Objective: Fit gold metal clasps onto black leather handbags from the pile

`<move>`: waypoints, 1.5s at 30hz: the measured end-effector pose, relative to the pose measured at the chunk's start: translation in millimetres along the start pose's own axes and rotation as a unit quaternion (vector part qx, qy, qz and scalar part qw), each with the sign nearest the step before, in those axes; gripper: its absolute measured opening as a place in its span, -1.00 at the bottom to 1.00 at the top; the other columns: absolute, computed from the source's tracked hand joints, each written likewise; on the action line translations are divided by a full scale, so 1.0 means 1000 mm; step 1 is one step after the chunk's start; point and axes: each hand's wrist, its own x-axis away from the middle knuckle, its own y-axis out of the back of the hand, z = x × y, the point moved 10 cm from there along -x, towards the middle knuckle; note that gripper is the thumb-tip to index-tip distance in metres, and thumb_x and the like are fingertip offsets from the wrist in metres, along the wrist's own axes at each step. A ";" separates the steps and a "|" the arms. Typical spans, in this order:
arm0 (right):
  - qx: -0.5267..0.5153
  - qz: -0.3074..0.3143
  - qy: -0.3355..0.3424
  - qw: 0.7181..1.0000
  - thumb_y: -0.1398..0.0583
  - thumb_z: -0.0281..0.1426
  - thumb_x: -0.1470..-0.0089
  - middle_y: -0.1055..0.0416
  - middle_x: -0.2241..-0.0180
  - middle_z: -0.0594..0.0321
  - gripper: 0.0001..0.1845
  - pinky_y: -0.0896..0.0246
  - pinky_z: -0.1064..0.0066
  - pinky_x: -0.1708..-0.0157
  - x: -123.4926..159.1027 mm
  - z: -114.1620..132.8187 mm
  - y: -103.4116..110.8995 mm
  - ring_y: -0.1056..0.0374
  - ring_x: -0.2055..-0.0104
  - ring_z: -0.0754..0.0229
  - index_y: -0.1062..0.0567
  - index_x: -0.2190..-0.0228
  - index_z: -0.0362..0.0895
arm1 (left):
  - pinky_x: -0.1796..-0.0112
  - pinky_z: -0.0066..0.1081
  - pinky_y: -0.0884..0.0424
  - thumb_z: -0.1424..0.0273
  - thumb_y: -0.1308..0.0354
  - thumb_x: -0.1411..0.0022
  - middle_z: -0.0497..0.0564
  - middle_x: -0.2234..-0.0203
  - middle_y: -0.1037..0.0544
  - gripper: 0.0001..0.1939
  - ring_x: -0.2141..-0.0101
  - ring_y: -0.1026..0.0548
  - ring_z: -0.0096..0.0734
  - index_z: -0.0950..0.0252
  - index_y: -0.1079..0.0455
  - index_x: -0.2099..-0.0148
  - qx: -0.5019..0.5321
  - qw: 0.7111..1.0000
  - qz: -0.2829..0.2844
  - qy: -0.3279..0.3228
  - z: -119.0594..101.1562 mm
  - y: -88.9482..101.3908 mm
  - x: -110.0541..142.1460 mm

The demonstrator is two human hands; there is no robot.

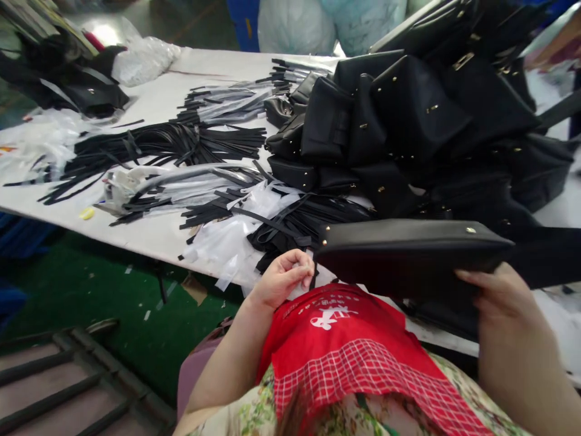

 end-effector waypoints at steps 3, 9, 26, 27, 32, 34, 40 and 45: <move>0.020 0.027 -0.051 0.998 -0.38 -0.22 0.24 -0.55 0.18 0.03 -0.47 -0.43 0.19 0.26 -0.025 -0.031 -0.013 -0.50 0.28 -0.01 -0.50 0.16 -0.12 | 0.51 -0.54 -0.31 0.37 -0.31 -0.09 -0.01 0.42 -0.50 -0.77 0.56 -0.42 -0.58 0.34 -0.31 0.40 0.008 1.000 0.001 -0.007 -0.002 0.004 -0.002; 0.216 -0.060 -0.062 0.973 -0.35 -0.30 0.21 -0.50 0.14 -0.09 -0.59 -0.27 0.08 -0.01 -0.076 -0.091 0.006 -0.40 0.03 -0.12 -0.51 0.26 -0.21 | 0.55 -0.55 -0.31 0.40 -0.31 -0.07 -0.08 0.52 -0.44 -0.76 0.58 -0.43 -0.55 0.32 -0.26 0.41 0.006 1.000 0.003 -0.008 0.005 0.009 0.000; -0.013 0.032 -0.268 0.963 -0.31 -0.35 0.08 -0.48 0.46 0.23 -0.83 -0.28 0.49 0.56 -0.014 -0.243 -0.063 -0.38 0.44 0.21 -0.42 0.44 -0.11 | 0.62 -0.55 -0.07 0.38 -0.15 -0.03 -0.14 0.68 -0.30 -0.89 0.66 -0.20 -0.61 0.33 -0.37 0.42 -0.075 0.992 -0.100 0.031 0.023 0.030 -0.016; -0.045 0.038 -0.278 0.959 -0.31 -0.37 0.09 -0.48 0.45 0.23 -0.83 -0.27 0.50 0.59 -0.011 -0.244 -0.071 -0.38 0.45 0.22 -0.41 0.43 -0.10 | 0.62 -0.56 -0.07 0.35 -0.18 -0.04 -0.15 0.69 -0.30 -0.86 0.66 -0.20 -0.61 0.34 -0.39 0.36 -0.083 0.990 -0.107 0.039 0.026 0.033 -0.016; -0.147 0.111 -0.324 0.928 -0.32 -0.48 0.13 -0.41 0.55 0.27 -0.81 -0.19 0.50 0.70 0.011 -0.234 -0.108 -0.24 0.63 0.29 -0.40 0.44 -0.13 | 0.59 -0.58 -0.16 0.28 -0.29 -0.06 -0.16 0.68 -0.36 -0.69 0.66 -0.25 -0.64 0.36 -0.44 0.18 -0.115 0.983 -0.124 0.076 0.039 0.040 -0.012; -0.170 0.144 -0.325 0.919 -0.33 -0.48 0.12 -0.42 0.56 0.27 -0.82 -0.17 0.50 0.71 0.017 -0.219 -0.120 -0.18 0.66 0.32 -0.42 0.43 -0.15 | 0.59 -0.58 -0.20 0.27 -0.31 -0.06 -0.13 0.65 -0.41 -0.68 0.66 -0.29 -0.65 0.37 -0.47 0.18 -0.107 0.982 -0.128 0.089 0.043 0.039 -0.011; -0.225 0.230 -0.264 0.909 -0.35 -0.43 0.09 -0.54 0.25 0.04 -0.67 -0.27 0.47 0.55 0.014 -0.132 -0.150 -0.29 0.51 0.28 -0.52 0.22 -0.22 | 0.58 -0.56 -0.31 0.27 -0.34 -0.04 -0.02 0.46 -0.53 -0.68 0.63 -0.37 -0.64 0.37 -0.52 0.19 -0.086 0.985 -0.116 0.095 0.048 0.023 -0.013; -0.251 0.275 -0.174 0.912 -0.30 -0.31 -0.02 -0.54 0.16 -0.02 -0.69 -0.35 0.40 0.40 0.026 -0.059 -0.160 -0.36 0.45 0.24 -0.56 0.21 -0.23 | 0.63 -0.56 -0.19 0.22 -0.26 -0.13 -0.10 0.60 -0.42 -0.70 0.67 -0.27 -0.66 0.35 -0.54 0.19 -0.181 0.979 -0.082 0.051 0.033 -0.002 -0.015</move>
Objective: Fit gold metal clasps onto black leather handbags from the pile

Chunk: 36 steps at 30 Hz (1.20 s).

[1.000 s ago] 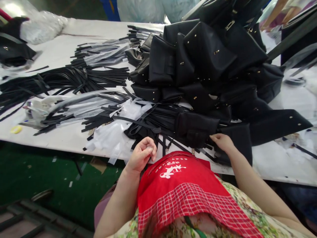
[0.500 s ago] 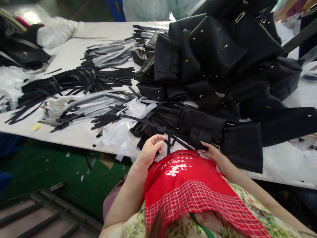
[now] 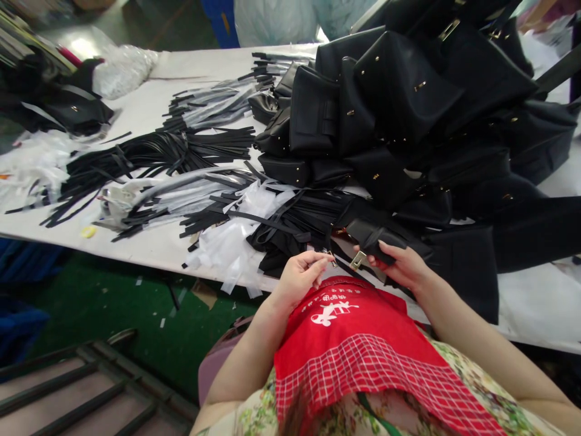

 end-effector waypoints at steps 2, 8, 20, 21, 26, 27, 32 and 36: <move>-0.006 -0.001 -0.009 1.000 -0.29 -0.29 -0.03 -0.55 0.18 0.00 -0.69 -0.38 0.37 0.33 0.009 0.001 -0.010 -0.42 0.40 0.19 -0.56 0.20 -0.22 | 0.61 -0.55 -0.19 0.22 -0.22 -0.17 -0.09 0.63 -0.40 -0.72 0.64 -0.28 -0.62 0.34 -0.55 0.22 -0.060 0.998 0.003 -0.030 -0.013 -0.005 0.003; -0.034 0.017 -0.071 0.997 -0.26 -0.31 -0.06 -0.58 0.28 0.05 -0.75 -0.42 0.32 0.31 0.028 -0.020 -0.031 -0.46 0.41 0.15 -0.57 0.23 -0.19 | 0.37 -0.47 -0.39 0.26 -0.21 -0.19 0.02 0.44 -0.53 -0.78 0.42 -0.46 -0.45 0.32 -0.52 0.32 -0.177 0.978 -0.007 -0.107 -0.040 -0.014 0.008; -0.062 0.004 -0.046 0.997 -0.33 -0.31 0.00 -0.58 0.31 0.02 -0.78 -0.47 0.40 0.39 0.036 -0.013 -0.051 -0.45 0.46 0.18 -0.61 0.35 -0.22 | 0.37 -0.48 -0.36 0.28 -0.19 -0.21 0.00 0.48 -0.53 -0.77 0.44 -0.45 -0.47 0.33 -0.48 0.41 -0.270 0.956 0.033 -0.114 -0.049 -0.030 0.018; -0.062 -0.001 -0.042 0.997 -0.34 -0.31 0.02 -0.58 0.32 0.04 -0.79 -0.47 0.40 0.39 0.036 -0.013 -0.052 -0.46 0.46 0.18 -0.61 0.37 -0.21 | 0.39 -0.48 -0.36 0.27 -0.19 -0.20 0.00 0.48 -0.53 -0.76 0.45 -0.45 -0.48 0.33 -0.48 0.41 -0.265 0.958 0.033 -0.101 -0.047 -0.031 0.017; -0.045 -0.021 -0.028 0.998 -0.37 -0.32 0.06 -0.58 0.35 0.08 -0.80 -0.47 0.38 0.44 0.038 -0.012 -0.052 -0.48 0.39 0.10 -0.61 0.35 -0.17 | 0.52 -0.52 -0.31 0.21 -0.27 -0.11 -0.03 0.53 -0.49 -0.73 0.56 -0.37 -0.54 0.35 -0.47 0.40 -0.233 0.971 0.043 -0.041 -0.031 -0.032 0.014; -0.042 -0.023 -0.027 0.999 -0.36 -0.33 0.06 -0.58 0.32 0.08 -0.79 -0.46 0.37 0.45 0.038 -0.012 -0.052 -0.49 0.36 0.08 -0.61 0.34 -0.16 | 0.54 -0.53 -0.30 0.21 -0.28 -0.10 -0.04 0.54 -0.49 -0.73 0.57 -0.36 -0.56 0.35 -0.47 0.40 -0.228 0.972 0.042 -0.034 -0.028 -0.032 0.013; -0.045 -0.033 -0.021 0.998 -0.35 -0.34 0.03 -0.58 0.27 0.10 -0.78 -0.48 0.37 0.44 0.038 -0.011 -0.051 -0.50 0.33 0.08 -0.60 0.28 -0.15 | 0.56 -0.54 -0.29 0.25 -0.35 -0.01 -0.07 0.57 -0.47 -0.76 0.59 -0.34 -0.57 0.34 -0.48 0.37 -0.222 0.975 0.005 -0.025 -0.024 -0.024 0.010; -0.060 -0.030 -0.025 0.997 -0.33 -0.33 0.00 -0.58 0.26 0.10 -0.77 -0.49 0.37 0.39 0.037 -0.012 -0.051 -0.50 0.34 0.11 -0.59 0.27 -0.17 | 0.50 -0.50 -0.33 0.27 -0.32 -0.07 -0.03 0.52 -0.53 -0.80 0.53 -0.42 -0.51 0.32 -0.50 0.42 -0.245 0.968 -0.003 -0.052 -0.031 -0.025 0.010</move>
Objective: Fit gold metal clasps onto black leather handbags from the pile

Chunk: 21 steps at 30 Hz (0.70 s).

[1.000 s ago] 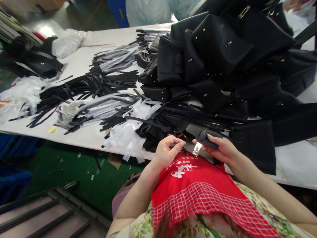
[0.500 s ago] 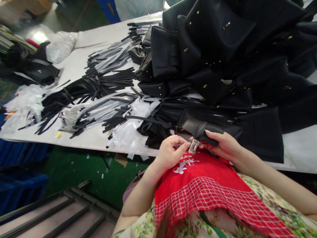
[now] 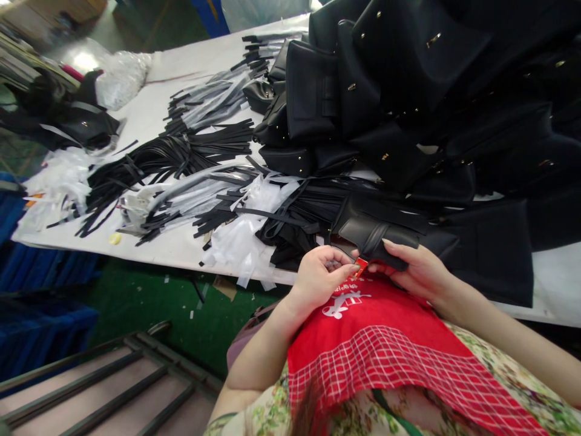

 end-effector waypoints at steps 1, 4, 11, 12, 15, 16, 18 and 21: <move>-0.003 0.002 -0.003 1.000 -0.32 -0.33 -0.01 -0.58 0.25 0.08 -0.77 -0.49 0.37 0.38 0.000 0.000 0.000 -0.50 0.32 0.10 -0.59 0.26 -0.18 | 0.48 -0.49 -0.34 0.28 -0.32 -0.07 -0.03 0.51 -0.54 -0.81 0.51 -0.43 -0.50 0.32 -0.50 0.42 -0.007 1.000 -0.009 -0.009 -0.003 0.002 0.000; -0.011 0.002 -0.012 1.000 -0.28 -0.33 -0.04 -0.57 0.22 0.05 -0.77 -0.50 0.31 0.33 -0.001 -0.002 -0.001 -0.51 0.23 0.04 -0.57 0.24 -0.18 | 0.47 -0.48 -0.33 0.32 -0.33 -0.07 -0.04 0.52 -0.53 -0.85 0.51 -0.43 -0.50 0.31 -0.51 0.42 -0.035 0.998 -0.040 -0.038 -0.013 0.007 0.002; -0.034 0.002 -0.034 0.999 -0.16 -0.36 -0.11 -0.57 0.20 0.06 -0.77 -0.48 0.23 0.22 -0.002 -0.004 0.000 -0.49 0.14 0.01 -0.54 0.22 -0.17 | 0.43 -0.47 -0.33 0.38 -0.29 -0.13 -0.06 0.51 -0.49 -0.85 0.49 -0.41 -0.50 0.29 -0.46 0.46 -0.076 0.993 -0.045 -0.081 -0.028 0.003 0.001; -0.037 0.003 -0.035 0.999 -0.15 -0.36 -0.12 -0.57 0.19 0.05 -0.76 -0.47 0.22 0.20 -0.003 -0.004 -0.001 -0.49 0.13 0.01 -0.54 0.21 -0.17 | 0.40 -0.46 -0.33 0.38 -0.27 -0.15 -0.05 0.50 -0.49 -0.85 0.47 -0.42 -0.48 0.29 -0.45 0.45 -0.087 0.991 -0.046 -0.088 -0.029 0.001 0.001; -0.042 0.001 -0.034 0.999 -0.13 -0.34 -0.12 -0.56 0.17 0.03 -0.74 -0.44 0.20 0.17 -0.003 -0.005 -0.001 -0.48 0.12 0.01 -0.54 0.20 -0.16 | 0.33 -0.42 -0.36 0.36 -0.19 -0.22 -0.02 0.46 -0.47 -0.84 0.41 -0.43 -0.43 0.28 -0.41 0.41 -0.128 0.983 -0.052 -0.119 -0.034 -0.002 0.003; -0.042 0.003 -0.033 0.999 -0.13 -0.34 -0.12 -0.55 0.16 0.03 -0.75 -0.44 0.20 0.16 -0.004 -0.005 -0.002 -0.47 0.11 0.02 -0.54 0.21 -0.16 | 0.32 -0.40 -0.36 0.36 -0.15 -0.25 -0.01 0.44 -0.47 -0.84 0.39 -0.44 -0.41 0.27 -0.40 0.38 -0.145 0.979 -0.053 -0.132 -0.035 -0.004 0.004; -0.038 0.013 -0.031 0.999 -0.14 -0.33 -0.10 -0.54 0.14 0.03 -0.75 -0.41 0.20 0.13 -0.007 -0.006 -0.005 -0.46 0.10 0.02 -0.54 0.23 -0.15 | 0.28 -0.38 -0.37 0.36 -0.10 -0.29 0.02 0.40 -0.48 -0.85 0.35 -0.44 -0.37 0.26 -0.38 0.35 -0.181 0.969 -0.052 -0.159 -0.038 -0.008 0.005; -0.045 0.018 -0.031 0.998 -0.14 -0.32 -0.07 -0.55 0.18 0.03 -0.75 -0.38 0.14 0.08 -0.014 -0.010 -0.005 -0.46 0.12 0.01 -0.55 0.28 -0.15 | 0.23 -0.36 -0.38 0.38 -0.07 -0.30 0.02 0.39 -0.48 -0.87 0.30 -0.45 -0.34 0.25 -0.34 0.33 -0.195 0.963 -0.035 -0.183 -0.036 -0.016 0.003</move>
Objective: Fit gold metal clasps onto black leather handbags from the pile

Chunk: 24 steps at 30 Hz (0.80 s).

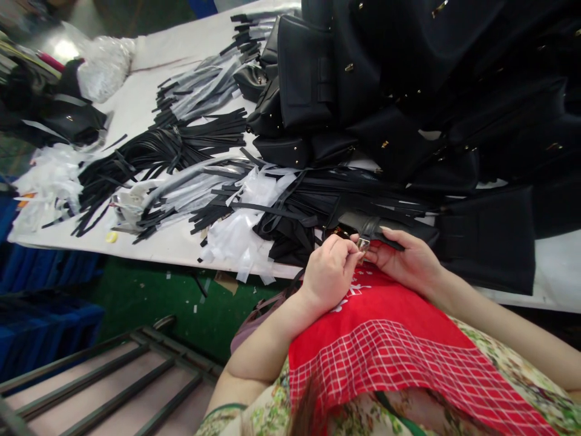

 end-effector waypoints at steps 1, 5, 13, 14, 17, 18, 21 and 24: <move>-0.006 -0.001 -0.004 1.000 -0.14 -0.32 -0.05 -0.56 0.21 0.03 -0.76 -0.38 0.13 0.07 -0.003 -0.002 0.002 -0.47 0.13 0.00 -0.55 0.31 -0.16 | 0.22 -0.36 -0.38 0.39 -0.07 -0.30 0.02 0.39 -0.49 -0.87 0.29 -0.47 -0.34 0.25 -0.33 0.33 0.015 1.000 0.005 0.002 0.002 -0.003 0.000; -0.023 0.021 -0.039 0.999 -0.18 -0.34 -0.01 -0.57 0.28 0.07 -0.78 -0.39 0.18 0.12 -0.010 -0.015 0.006 -0.47 0.21 0.04 -0.57 0.33 -0.18 | 0.19 -0.35 -0.40 0.39 -0.05 -0.32 0.02 0.37 -0.50 -0.88 0.27 -0.49 -0.33 0.25 -0.29 0.32 0.030 0.999 0.010 0.022 0.013 -0.012 0.000; 0.008 0.061 -0.017 0.998 -0.37 -0.51 0.13 -0.56 0.23 0.21 -0.68 -0.38 0.42 0.17 -0.009 -0.025 0.002 -0.47 0.24 0.22 -0.59 0.24 -0.14 | 0.15 -0.34 -0.42 0.46 0.10 -0.38 0.12 0.22 -0.47 -0.88 0.16 -0.48 -0.30 0.26 -0.23 0.25 -0.116 0.990 -0.022 -0.082 -0.006 -0.017 0.003; 0.004 0.061 -0.020 0.998 -0.39 -0.49 0.14 -0.56 0.25 0.21 -0.70 -0.39 0.43 0.19 -0.010 -0.027 0.002 -0.47 0.26 0.22 -0.59 0.26 -0.14 | 0.16 -0.34 -0.42 0.47 0.10 -0.37 0.13 0.21 -0.48 -0.88 0.17 -0.48 -0.30 0.26 -0.23 0.24 -0.127 0.987 -0.025 -0.092 -0.008 -0.018 0.004; -0.007 0.054 -0.034 0.998 -0.42 -0.48 0.19 -0.56 0.33 0.23 -0.70 -0.40 0.44 0.23 -0.015 -0.034 0.007 -0.47 0.31 0.23 -0.60 0.31 -0.14 | 0.21 -0.32 -0.42 0.49 0.09 -0.35 0.13 0.23 -0.48 -0.89 0.22 -0.47 -0.28 0.25 -0.21 0.25 -0.134 0.986 -0.023 -0.094 -0.008 -0.021 0.003; -0.009 0.052 -0.038 0.998 -0.44 -0.48 0.21 -0.56 0.35 0.24 -0.70 -0.40 0.45 0.24 -0.017 -0.036 0.009 -0.47 0.32 0.24 -0.60 0.32 -0.14 | 0.22 -0.31 -0.42 0.50 0.09 -0.34 0.12 0.25 -0.48 -0.89 0.23 -0.47 -0.28 0.24 -0.20 0.26 -0.117 0.990 -0.020 -0.082 -0.006 -0.020 0.002; -0.005 0.056 -0.046 0.997 -0.46 -0.45 0.26 -0.54 0.42 0.27 -0.72 -0.37 0.48 0.30 -0.018 -0.040 0.010 -0.43 0.38 0.28 -0.60 0.39 -0.17 | 0.20 -0.30 -0.42 0.51 0.05 -0.30 0.08 0.31 -0.47 -0.88 0.25 -0.46 -0.30 0.22 -0.15 0.31 -0.027 0.999 0.000 -0.025 0.005 -0.019 -0.001; 0.011 0.085 -0.052 0.995 -0.47 -0.39 0.27 -0.50 0.50 0.27 -0.75 -0.31 0.49 0.38 -0.017 -0.043 0.005 -0.37 0.46 0.32 -0.59 0.47 -0.20 | 0.21 -0.32 -0.40 0.51 -0.01 -0.26 0.03 0.35 -0.44 -0.86 0.28 -0.44 -0.34 0.20 -0.12 0.33 0.054 0.998 0.023 -0.010 0.007 -0.018 -0.001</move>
